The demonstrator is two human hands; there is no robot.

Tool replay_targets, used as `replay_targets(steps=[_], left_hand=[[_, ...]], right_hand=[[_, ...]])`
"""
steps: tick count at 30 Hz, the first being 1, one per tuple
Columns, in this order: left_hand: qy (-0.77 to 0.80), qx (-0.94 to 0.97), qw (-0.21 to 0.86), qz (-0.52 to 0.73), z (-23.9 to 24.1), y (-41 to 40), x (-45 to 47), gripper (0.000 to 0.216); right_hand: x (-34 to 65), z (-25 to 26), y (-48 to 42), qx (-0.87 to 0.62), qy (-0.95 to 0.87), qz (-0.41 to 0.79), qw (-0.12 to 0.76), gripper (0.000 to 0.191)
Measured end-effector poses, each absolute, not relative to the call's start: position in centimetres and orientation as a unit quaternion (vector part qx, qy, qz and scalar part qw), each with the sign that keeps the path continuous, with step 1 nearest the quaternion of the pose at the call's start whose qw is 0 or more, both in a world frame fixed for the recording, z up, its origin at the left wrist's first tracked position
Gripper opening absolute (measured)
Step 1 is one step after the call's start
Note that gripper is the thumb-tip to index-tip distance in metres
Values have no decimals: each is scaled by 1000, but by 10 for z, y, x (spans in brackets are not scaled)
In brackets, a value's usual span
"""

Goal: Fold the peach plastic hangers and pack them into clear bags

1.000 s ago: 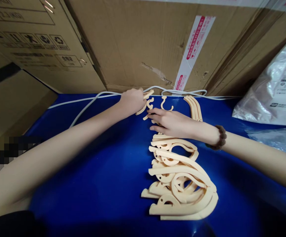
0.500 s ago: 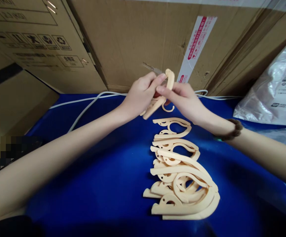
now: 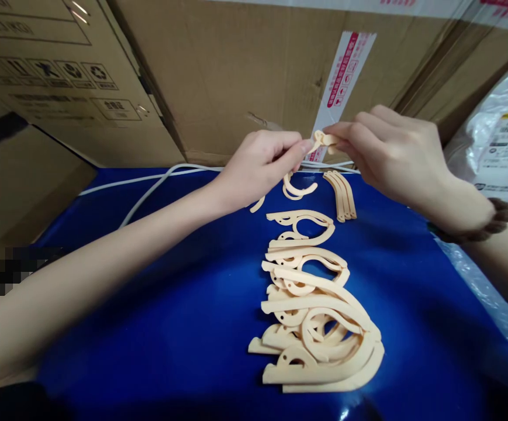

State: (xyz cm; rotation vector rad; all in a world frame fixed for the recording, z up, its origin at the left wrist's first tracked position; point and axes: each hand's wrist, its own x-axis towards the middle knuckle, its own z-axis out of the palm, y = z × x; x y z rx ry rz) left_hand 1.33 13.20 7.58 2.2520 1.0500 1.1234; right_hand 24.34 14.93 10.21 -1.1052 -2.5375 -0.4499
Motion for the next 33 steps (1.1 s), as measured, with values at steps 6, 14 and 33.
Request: replay_targets(steps=[6, 14, 33], left_hand=[[375, 811, 243, 377, 73, 131, 15, 40], [385, 800, 240, 392, 59, 127, 27, 39], [506, 805, 138, 278, 14, 165, 46, 36]], right_hand=[[252, 100, 151, -340, -916, -54, 208, 40], [239, 86, 149, -421, -885, -191, 57, 33], [259, 72, 183, -462, -845, 146, 227, 27]])
